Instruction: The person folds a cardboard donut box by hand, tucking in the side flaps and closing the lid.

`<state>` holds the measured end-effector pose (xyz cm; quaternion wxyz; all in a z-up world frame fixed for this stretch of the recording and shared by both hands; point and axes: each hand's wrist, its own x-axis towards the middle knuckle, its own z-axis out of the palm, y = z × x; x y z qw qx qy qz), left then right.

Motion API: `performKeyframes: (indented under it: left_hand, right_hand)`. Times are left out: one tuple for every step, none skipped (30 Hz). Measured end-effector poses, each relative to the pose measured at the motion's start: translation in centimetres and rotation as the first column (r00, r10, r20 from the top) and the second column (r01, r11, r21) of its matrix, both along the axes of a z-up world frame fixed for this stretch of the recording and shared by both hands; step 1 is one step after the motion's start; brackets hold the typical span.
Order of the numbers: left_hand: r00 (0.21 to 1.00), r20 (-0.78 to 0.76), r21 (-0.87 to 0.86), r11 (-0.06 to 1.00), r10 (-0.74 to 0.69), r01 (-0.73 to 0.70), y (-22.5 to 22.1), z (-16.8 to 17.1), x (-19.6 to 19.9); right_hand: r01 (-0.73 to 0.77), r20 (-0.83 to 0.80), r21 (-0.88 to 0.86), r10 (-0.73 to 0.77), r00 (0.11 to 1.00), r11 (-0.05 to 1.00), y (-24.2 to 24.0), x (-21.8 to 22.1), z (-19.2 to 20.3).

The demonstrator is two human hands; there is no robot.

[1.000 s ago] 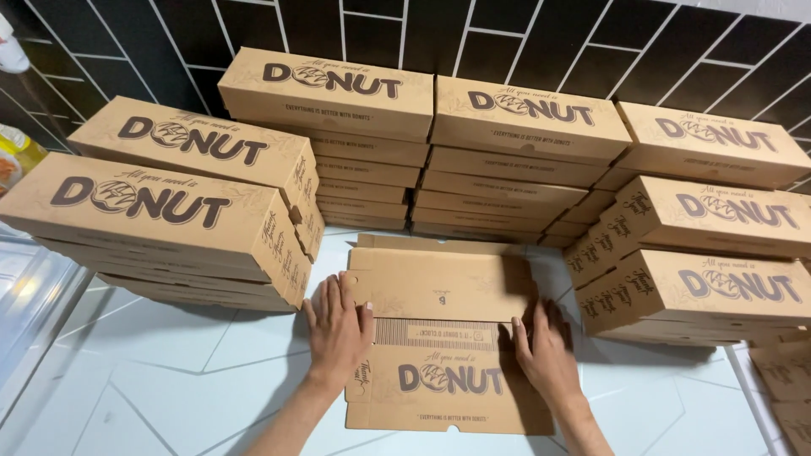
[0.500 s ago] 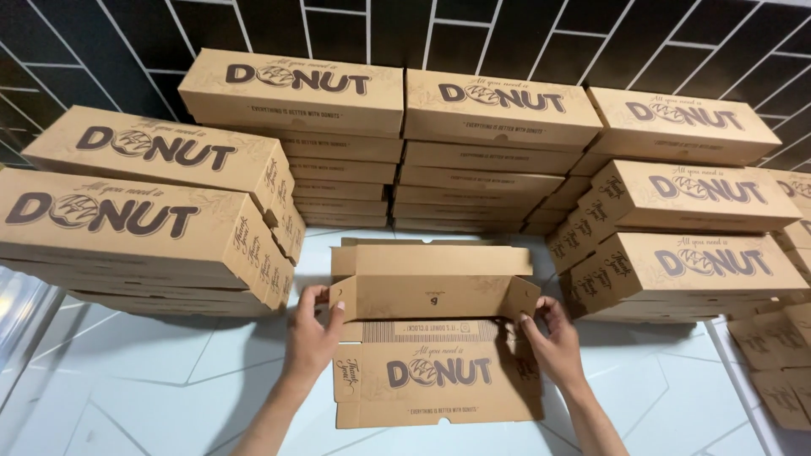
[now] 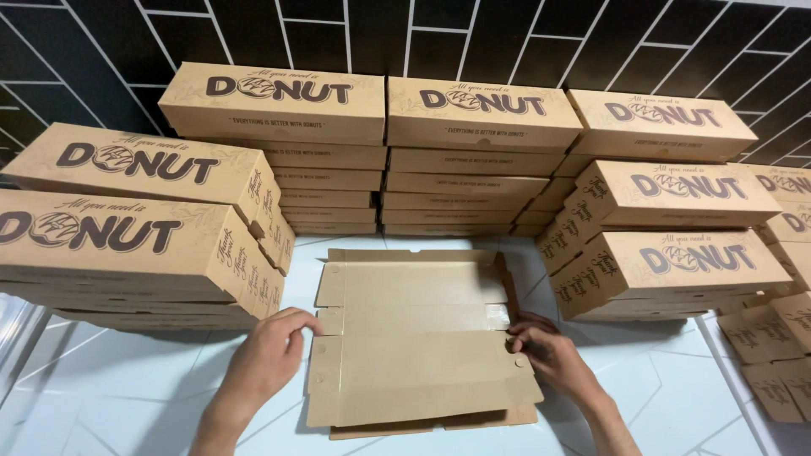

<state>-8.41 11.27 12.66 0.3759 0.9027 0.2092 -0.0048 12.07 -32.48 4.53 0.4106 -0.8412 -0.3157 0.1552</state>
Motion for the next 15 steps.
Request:
performKeyframes:
  left_hand:
    - [1.000,0.001,0.000,1.000,-0.001,0.001,-0.9,0.4,0.8]
    - [0.993,0.017,0.017,0.993,-0.116,0.116,-1.8,0.9,1.6]
    - [0.973,0.033,0.035,0.973,-0.230,0.229,-2.7,1.3,2.4]
    - [0.973,0.033,0.036,0.973,-0.227,0.226,-3.6,0.3,3.4]
    - [0.941,0.068,0.141,0.937,-0.330,0.319,-4.5,-0.7,4.5]
    - [0.896,0.093,0.248,0.882,-0.433,0.401,-5.4,-1.7,5.6]
    - [0.897,0.095,0.248,0.883,-0.432,0.399,-6.4,-2.0,7.2]
    - [0.878,0.077,0.275,0.856,-0.473,0.437,-7.5,-2.3,8.6]
    - [0.857,0.058,0.300,0.827,-0.513,0.475,-8.6,-2.5,10.1]
    - [0.858,0.060,0.302,0.829,-0.510,0.471,-9.6,-2.4,11.4]
    - [0.853,0.017,0.360,0.799,-0.521,0.481,-10.6,-2.3,12.7]
    - [0.848,-0.028,0.414,0.766,-0.529,0.491,-11.7,-2.3,13.9]
    - [0.850,-0.026,0.414,0.769,-0.526,0.488,-12.5,-3.4,14.9]
    - [0.859,0.006,0.422,0.780,-0.512,0.462,-13.2,-4.4,16.1]
    - [0.867,0.038,0.429,0.792,-0.497,0.435,-13.8,-5.3,17.4]
  right_hand:
    - [0.001,0.001,0.000,-0.001,1.000,1.000,0.3,-0.2,0.9]
    - [0.020,-0.055,-0.052,-0.023,0.998,0.998,0.6,-0.3,1.8]
    - [0.036,-0.109,-0.104,-0.048,0.993,0.994,0.9,-0.5,2.7]
    - [0.034,-0.109,-0.104,-0.045,0.993,0.994,0.6,-0.1,2.6]
    - [0.056,-0.082,-0.127,-0.067,0.994,0.990,0.3,0.2,2.6]
    - [0.081,-0.052,-0.150,-0.090,0.995,0.985,-0.1,0.6,2.6]
    - [0.080,-0.050,-0.150,-0.088,0.995,0.985,0.8,0.6,3.9]
    - [0.163,-0.091,-0.216,-0.186,0.978,0.963,1.7,0.4,5.2]
    - [0.241,-0.124,-0.282,-0.284,0.951,0.929,2.6,0.3,6.5]
    - [0.238,-0.121,-0.281,-0.281,0.952,0.929,3.6,1.2,5.7]
    - [0.250,-0.089,-0.185,-0.269,0.959,0.950,4.6,2.1,5.0]
    - [0.254,-0.057,-0.088,-0.259,0.964,0.963,5.5,3.0,4.2]
    - [0.251,-0.055,-0.089,-0.256,0.965,0.964,5.9,4.4,2.3]
    - [0.275,0.031,-0.068,-0.273,0.962,0.959,6.6,6.2,0.6]
    - [0.296,0.116,-0.045,-0.289,0.950,0.954,7.3,8.0,-1.1]
